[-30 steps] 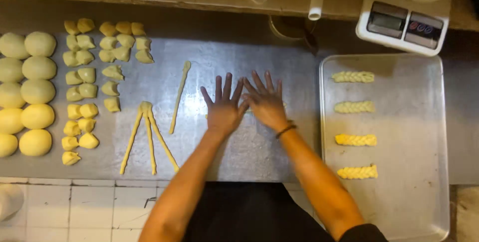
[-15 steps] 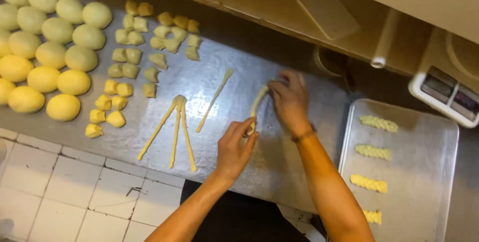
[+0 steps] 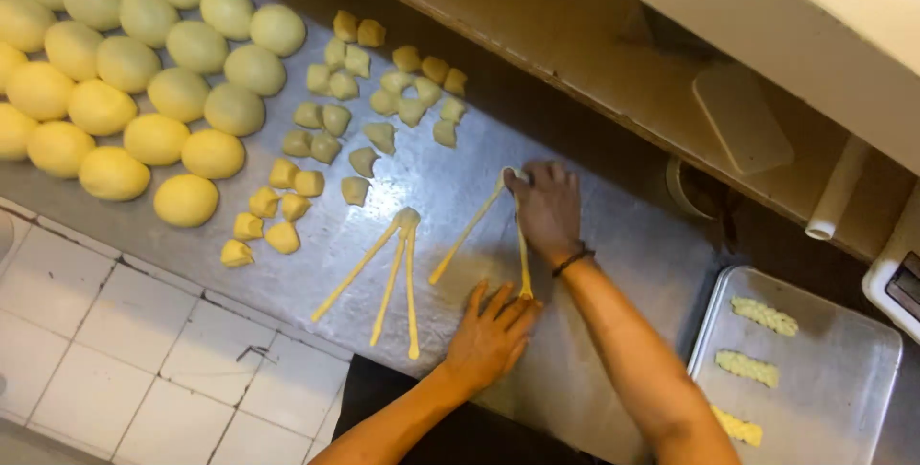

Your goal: Rolling and braiding small pieces of dough into braided shapes on a bakery workbench.

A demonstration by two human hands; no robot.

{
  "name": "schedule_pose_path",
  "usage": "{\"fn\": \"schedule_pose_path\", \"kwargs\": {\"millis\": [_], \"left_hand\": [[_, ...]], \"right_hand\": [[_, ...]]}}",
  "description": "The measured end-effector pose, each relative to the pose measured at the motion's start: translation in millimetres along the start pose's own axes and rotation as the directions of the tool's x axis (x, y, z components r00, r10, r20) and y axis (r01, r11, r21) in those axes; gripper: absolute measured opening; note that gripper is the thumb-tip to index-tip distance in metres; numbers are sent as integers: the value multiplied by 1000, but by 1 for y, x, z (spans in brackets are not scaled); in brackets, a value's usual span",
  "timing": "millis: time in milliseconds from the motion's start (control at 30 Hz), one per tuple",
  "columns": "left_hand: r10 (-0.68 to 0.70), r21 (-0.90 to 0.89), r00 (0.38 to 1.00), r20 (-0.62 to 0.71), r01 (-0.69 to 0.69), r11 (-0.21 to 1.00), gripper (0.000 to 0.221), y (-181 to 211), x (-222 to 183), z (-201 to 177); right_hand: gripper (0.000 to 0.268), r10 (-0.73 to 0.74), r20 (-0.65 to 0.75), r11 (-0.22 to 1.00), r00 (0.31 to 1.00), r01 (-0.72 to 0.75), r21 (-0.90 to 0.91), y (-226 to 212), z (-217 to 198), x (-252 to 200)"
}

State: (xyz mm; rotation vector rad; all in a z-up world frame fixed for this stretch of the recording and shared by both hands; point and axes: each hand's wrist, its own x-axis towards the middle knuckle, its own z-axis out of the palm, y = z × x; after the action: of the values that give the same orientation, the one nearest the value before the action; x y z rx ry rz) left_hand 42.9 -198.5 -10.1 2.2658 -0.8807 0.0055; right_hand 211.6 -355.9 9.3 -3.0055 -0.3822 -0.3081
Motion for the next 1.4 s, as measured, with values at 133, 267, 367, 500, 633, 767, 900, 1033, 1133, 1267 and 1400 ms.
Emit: {"fn": "schedule_pose_path", "kwargs": {"millis": [133, 267, 367, 500, 633, 767, 900, 1033, 1133, 1267, 1400], "left_hand": [[-13, -186, 995, -95, -5, 983, 51, 1, -4, -25], [-30, -170, 990, -141, 6, 986, 48, -5, -1, -61], [-69, -282, 981, -181, 15, 959, 40, -14, -2, -62], [-104, -187, 984, -144, 76, 979, 53, -17, -18, -44], [-123, -136, 972, -198, 97, 986, 55, -1, -17, -49], [-174, -125, 958, -229, 149, 981, 47, 15, -24, -38], [-173, -127, 975, -139, 155, 980, 54, 30, -24, -19], [-115, -124, 990, -83, 104, 987, 57, 35, -20, -3], [-212, -148, 974, -84, 199, 969, 50, 48, -11, -14], [-222, -98, 965, -138, 210, 973, 47, 38, -17, -7], [-176, -190, 982, -71, 160, 969, 42, 54, 14, 22]], "right_hand": [[18, 62, 0, 959, 998, -60, 277, 13, 46, 44], [42, 182, 34, 797, 983, -167, 581, -78, 28, 89], [53, 72, 8, 922, 997, -70, 380, -87, 35, 88], [68, 274, 213, 336, 938, -301, 892, -22, 27, -7], [48, 511, 21, 609, 859, -379, 697, 0, -82, -170], [36, 590, -20, 751, 807, -539, 382, -37, -68, -329], [81, 476, 102, 877, 874, -480, 29, -4, -24, -310], [82, 526, -231, 835, 819, -548, -42, 114, -8, -215], [83, 587, -6, 810, 810, -587, -13, 84, 4, -242], [92, 472, 209, 868, 856, -493, 60, -35, -47, -286], [78, 498, -47, 867, 866, -499, -13, 38, 8, -245]]}}
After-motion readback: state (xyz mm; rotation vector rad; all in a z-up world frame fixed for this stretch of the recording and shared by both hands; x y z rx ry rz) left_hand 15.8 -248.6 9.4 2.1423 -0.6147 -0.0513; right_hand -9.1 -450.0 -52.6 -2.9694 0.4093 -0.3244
